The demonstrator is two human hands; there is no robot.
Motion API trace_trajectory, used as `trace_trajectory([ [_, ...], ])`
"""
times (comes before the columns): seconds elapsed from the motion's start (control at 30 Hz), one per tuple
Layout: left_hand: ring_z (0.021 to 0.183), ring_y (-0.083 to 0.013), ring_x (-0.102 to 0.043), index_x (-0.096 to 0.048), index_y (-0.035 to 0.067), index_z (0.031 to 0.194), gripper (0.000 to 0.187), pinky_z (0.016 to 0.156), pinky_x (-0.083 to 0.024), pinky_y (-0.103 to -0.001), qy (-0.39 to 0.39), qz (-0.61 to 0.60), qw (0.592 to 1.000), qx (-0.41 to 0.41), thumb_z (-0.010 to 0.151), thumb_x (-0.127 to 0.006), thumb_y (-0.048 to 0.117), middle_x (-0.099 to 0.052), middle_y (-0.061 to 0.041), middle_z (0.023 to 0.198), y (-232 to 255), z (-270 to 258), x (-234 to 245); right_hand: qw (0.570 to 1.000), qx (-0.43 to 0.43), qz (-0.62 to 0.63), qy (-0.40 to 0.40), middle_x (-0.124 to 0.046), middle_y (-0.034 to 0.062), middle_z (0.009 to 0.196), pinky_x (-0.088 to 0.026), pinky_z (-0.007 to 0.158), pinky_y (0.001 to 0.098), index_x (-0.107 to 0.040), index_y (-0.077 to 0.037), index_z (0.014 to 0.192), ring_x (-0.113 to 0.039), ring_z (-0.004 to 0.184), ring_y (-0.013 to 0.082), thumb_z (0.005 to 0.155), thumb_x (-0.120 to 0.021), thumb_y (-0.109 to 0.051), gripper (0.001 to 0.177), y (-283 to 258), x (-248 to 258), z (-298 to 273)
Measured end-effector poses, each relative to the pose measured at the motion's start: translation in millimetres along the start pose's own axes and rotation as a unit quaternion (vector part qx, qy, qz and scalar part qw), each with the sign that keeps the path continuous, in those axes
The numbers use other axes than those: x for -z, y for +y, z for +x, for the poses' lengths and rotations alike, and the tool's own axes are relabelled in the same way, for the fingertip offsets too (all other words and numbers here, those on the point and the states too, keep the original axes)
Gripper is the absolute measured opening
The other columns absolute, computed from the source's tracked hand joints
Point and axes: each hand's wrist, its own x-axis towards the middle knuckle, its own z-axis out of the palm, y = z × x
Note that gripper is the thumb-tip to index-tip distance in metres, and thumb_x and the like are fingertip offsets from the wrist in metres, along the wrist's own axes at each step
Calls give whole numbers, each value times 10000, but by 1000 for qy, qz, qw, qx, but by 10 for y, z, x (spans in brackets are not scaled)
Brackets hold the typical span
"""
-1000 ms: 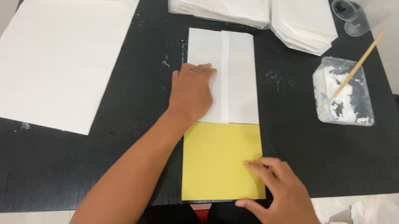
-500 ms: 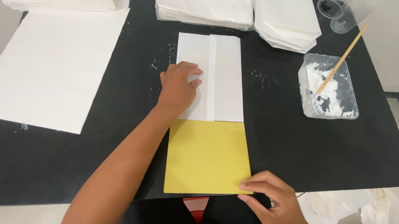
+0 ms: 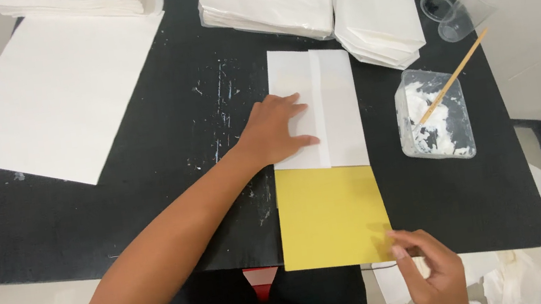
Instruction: A person manually assembles a paper bag by folding a white sheet of paper around a yellow template and applying glue with a brush to seal the seams.
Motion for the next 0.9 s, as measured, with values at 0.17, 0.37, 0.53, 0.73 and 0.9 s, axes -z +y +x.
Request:
trace_trajectory([
  [0.17,1492,-334,-271,-479,110,1508,1074,1184,-202,-545,3,65,998,-18,710,-703,793,-343,-108,1642,141,-54,-69,974,199,-104,21,-654,12,664,-336,444,253,-775,-88,1128,-427,474,86,922,-660,-169,250,-275,145,275],
  [0.37,1506,-292,-289,-428,130,1536,1041,1212,-198,-497,3,87,996,-31,766,-672,787,-352,-115,1642,223,-227,36,975,115,-152,-118,-681,116,1055,-532,715,399,-686,-128,1307,-632,823,284,948,-577,-239,392,-1107,68,963],
  [0.53,1525,-274,-298,-398,132,1562,992,1244,-192,-465,-12,93,995,-29,847,-578,796,-375,-134,1638,264,-302,41,952,207,-136,-181,-574,298,1266,-435,980,607,-557,-4,1443,-552,1145,531,1050,-407,-231,478,-1071,-372,1894],
  [0.73,1550,-292,-246,-342,102,1590,912,1264,-115,-497,20,113,993,-32,949,-453,742,-313,-147,1670,271,-329,-93,967,236,31,-87,-437,308,1474,-171,1227,557,-457,43,1485,-302,1423,496,1135,-290,-216,467,-738,-925,2306],
  [0.9,1582,-320,-162,-277,73,1607,915,1287,-47,-489,-21,101,994,-21,969,-367,724,-233,-179,1693,331,-324,-48,971,186,-47,-143,-394,140,1587,-103,1243,551,-426,-153,1550,-228,1516,371,1120,-193,-385,542,-770,-936,2312],
])
